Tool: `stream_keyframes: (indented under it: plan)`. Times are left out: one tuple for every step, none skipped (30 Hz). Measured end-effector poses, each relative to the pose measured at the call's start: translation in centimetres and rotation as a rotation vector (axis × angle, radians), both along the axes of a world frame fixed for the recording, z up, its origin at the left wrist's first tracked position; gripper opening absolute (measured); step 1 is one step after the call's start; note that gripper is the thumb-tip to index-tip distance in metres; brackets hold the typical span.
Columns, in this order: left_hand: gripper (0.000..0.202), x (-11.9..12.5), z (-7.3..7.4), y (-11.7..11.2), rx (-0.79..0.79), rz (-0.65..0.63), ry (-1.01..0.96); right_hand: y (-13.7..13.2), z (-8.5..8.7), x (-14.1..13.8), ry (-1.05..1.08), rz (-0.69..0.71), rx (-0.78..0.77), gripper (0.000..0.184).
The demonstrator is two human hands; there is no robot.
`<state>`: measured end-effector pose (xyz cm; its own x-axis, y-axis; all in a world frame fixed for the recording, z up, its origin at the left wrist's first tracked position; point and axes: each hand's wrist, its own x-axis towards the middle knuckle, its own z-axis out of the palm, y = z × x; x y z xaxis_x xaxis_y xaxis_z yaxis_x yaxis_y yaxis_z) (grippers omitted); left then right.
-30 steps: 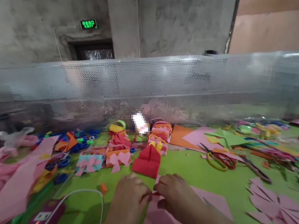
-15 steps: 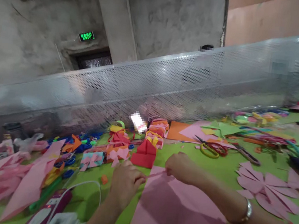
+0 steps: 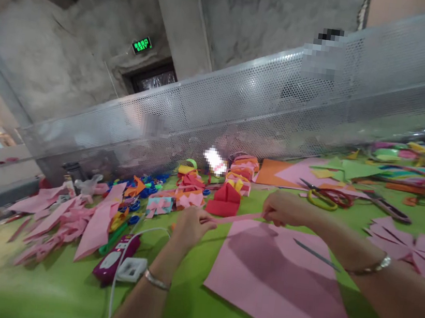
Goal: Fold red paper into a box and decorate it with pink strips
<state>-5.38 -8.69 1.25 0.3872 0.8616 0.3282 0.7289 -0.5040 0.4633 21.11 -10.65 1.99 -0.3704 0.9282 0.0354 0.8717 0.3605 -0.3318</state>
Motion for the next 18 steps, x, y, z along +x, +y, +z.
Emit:
stream_keyframes:
  plan:
    - [0.009,-0.1,0.0,0.2,-0.023,0.013,-0.052,-0.1,0.1,0.1,0.022,0.014,-0.016,0.02]
    - [0.011,-0.3,0.0,0.4,-0.044,0.027,-0.108,-0.1,0.2,0.2,0.042,0.022,-0.026,0.02]
    - [0.012,-0.5,0.1,0.7,-0.063,0.039,-0.166,-0.2,0.3,0.2,0.058,0.027,-0.031,0.019]
    - [0.014,-0.7,0.3,0.8,-0.077,0.05,-0.224,-0.3,0.4,0.2,0.068,0.029,-0.027,0.019]
    - [0.016,-0.9,0.5,1.0,-0.088,0.058,-0.28,-0.3,0.5,0.2,0.073,0.03,-0.011,0.018]
    - [0.018,-1.0,0.6,1.1,-0.093,0.065,-0.33,-0.3,0.5,0.2,0.069,0.029,0.014,0.017]
    - [0.019,-1.1,0.8,1.1,-0.094,0.071,-0.374,-0.3,0.5,0.1,0.058,0.024,0.047,0.016]
    - [0.019,-1.2,0.9,1.0,-0.09,0.075,-0.412,-0.2,0.4,0.1,0.042,0.011,0.086,0.016]
    - [0.018,-1.1,1.0,0.9,-0.084,0.08,-0.443,-0.1,0.4,0.0,0.022,-0.01,0.129,0.017]
    - [0.017,-1.0,1.1,0.8,-0.075,0.083,-0.467,0.0,0.2,-0.2,-0.001,-0.036,0.17,0.018]
    - [0.015,-0.7,1.1,0.5,-0.067,0.083,-0.484,0.0,0.1,-0.5,-0.023,-0.061,0.205,0.017]
    - [0.013,-0.4,1.0,0.2,-0.056,0.081,-0.495,-0.1,0.0,-1.0,-0.041,-0.081,0.234,0.016]
    - [0.011,0.1,0.8,-0.1,-0.046,0.075,-0.501,-0.2,-0.1,-1.7,-0.056,-0.087,0.254,0.014]
    - [0.01,0.6,0.7,-0.6,-0.035,0.067,-0.501,-0.4,-0.2,-2.4,-0.063,-0.075,0.272,0.014]
    - [0.008,1.1,0.5,-1.0,-0.021,0.058,-0.499,-0.7,-0.3,-3.3,-0.065,-0.046,0.291,0.014]
    - [0.007,1.6,0.3,-1.5,-0.008,0.044,-0.493,-1.1,-0.5,-4.3,-0.062,-0.013,0.312,0.014]
    - [0.006,2.1,0.1,-1.9,0.005,0.029,-0.49,-1.4,-0.7,-5.2,-0.061,0.023,0.34,0.012]
    - [0.006,2.5,-0.1,-2.3,0.011,0.007,-0.488,-1.7,-0.9,-6.0,-0.065,0.06,0.368,0.011]
